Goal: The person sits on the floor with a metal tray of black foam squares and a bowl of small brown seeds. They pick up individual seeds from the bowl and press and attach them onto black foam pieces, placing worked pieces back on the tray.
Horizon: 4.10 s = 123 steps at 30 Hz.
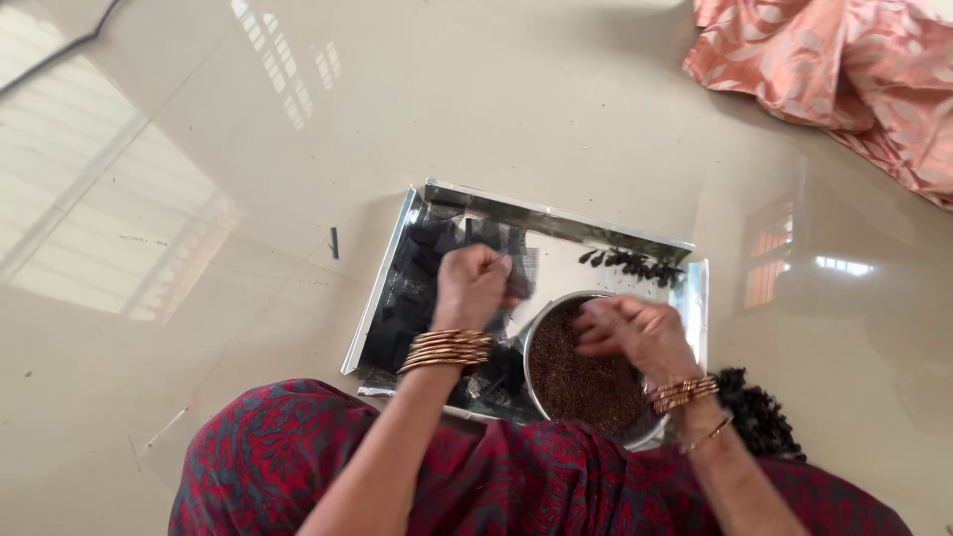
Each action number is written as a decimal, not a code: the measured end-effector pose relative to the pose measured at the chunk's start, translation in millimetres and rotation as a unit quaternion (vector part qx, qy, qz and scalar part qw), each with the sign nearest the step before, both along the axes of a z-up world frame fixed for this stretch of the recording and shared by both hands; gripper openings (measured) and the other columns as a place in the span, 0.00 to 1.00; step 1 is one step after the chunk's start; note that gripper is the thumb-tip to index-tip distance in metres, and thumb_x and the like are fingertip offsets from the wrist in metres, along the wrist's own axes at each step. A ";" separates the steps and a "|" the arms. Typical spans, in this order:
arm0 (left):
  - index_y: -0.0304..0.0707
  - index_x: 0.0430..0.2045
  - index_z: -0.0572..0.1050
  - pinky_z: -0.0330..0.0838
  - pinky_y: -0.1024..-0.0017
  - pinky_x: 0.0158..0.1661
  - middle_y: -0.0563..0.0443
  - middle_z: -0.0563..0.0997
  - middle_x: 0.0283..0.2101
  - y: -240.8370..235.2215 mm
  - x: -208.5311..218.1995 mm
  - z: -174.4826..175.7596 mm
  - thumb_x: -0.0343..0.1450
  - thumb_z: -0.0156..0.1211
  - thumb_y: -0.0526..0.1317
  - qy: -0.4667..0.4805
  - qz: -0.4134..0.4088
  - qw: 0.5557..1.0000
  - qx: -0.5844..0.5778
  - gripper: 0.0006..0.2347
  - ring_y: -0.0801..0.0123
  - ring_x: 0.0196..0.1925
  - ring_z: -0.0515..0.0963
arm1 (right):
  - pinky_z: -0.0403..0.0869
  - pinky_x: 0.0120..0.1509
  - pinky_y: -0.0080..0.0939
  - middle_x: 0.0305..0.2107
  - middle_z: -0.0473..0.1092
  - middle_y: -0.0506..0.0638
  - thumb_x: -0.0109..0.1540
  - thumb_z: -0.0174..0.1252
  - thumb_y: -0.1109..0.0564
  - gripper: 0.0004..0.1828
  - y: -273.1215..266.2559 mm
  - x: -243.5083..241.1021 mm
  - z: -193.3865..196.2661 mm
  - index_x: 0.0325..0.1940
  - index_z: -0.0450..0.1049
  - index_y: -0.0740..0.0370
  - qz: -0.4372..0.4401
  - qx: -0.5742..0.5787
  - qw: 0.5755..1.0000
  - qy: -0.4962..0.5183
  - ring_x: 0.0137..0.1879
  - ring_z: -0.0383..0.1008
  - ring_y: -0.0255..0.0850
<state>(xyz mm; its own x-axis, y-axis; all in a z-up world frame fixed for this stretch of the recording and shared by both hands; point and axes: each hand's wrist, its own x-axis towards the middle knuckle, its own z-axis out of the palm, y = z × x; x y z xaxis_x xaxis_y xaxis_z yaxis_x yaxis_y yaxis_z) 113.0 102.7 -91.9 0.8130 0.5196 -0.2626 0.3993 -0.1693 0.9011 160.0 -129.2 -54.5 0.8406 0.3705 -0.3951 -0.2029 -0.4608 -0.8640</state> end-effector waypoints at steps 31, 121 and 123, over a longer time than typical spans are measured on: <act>0.22 0.27 0.76 0.87 0.68 0.32 0.38 0.84 0.29 4.2 -57.6 20.7 0.61 0.70 0.26 -0.196 -0.045 0.912 -0.357 0.08 0.63 0.29 0.86 | 0.82 0.40 0.39 0.30 0.76 0.50 0.60 0.65 0.58 0.11 42.6 -53.5 -1.8 0.42 0.78 0.69 -0.071 0.274 0.955 0.090 0.34 0.77 0.35; 0.16 0.33 0.79 0.88 0.61 0.38 0.34 0.84 0.35 -78.1 -41.0 -24.3 0.67 0.55 0.22 -0.050 -0.146 0.842 -0.516 0.06 0.57 0.36 0.86 | 0.73 0.33 0.51 0.27 0.68 0.53 0.48 0.64 0.66 0.13 -10.5 -42.9 34.2 0.37 0.74 0.61 0.356 -0.278 0.726 -0.519 0.38 0.73 0.50; 0.16 0.33 0.79 0.88 0.61 0.39 0.33 0.84 0.36 -76.5 -42.7 -21.9 0.68 0.56 0.22 -0.055 -0.153 0.838 -0.521 0.05 0.56 0.37 0.87 | 0.75 0.27 0.44 0.22 0.69 0.51 0.63 0.60 0.65 0.03 -19.5 -34.8 23.0 0.41 0.76 0.61 0.364 -0.310 0.756 -0.446 0.28 0.73 0.43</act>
<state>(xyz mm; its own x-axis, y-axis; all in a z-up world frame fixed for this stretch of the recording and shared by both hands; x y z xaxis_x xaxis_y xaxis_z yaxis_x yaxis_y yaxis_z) 70.3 26.3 -113.8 0.9159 -0.1821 -0.3579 0.3848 0.6526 0.6528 125.1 -148.7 -31.4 0.5380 0.8393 -0.0787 0.8359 -0.5432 -0.0787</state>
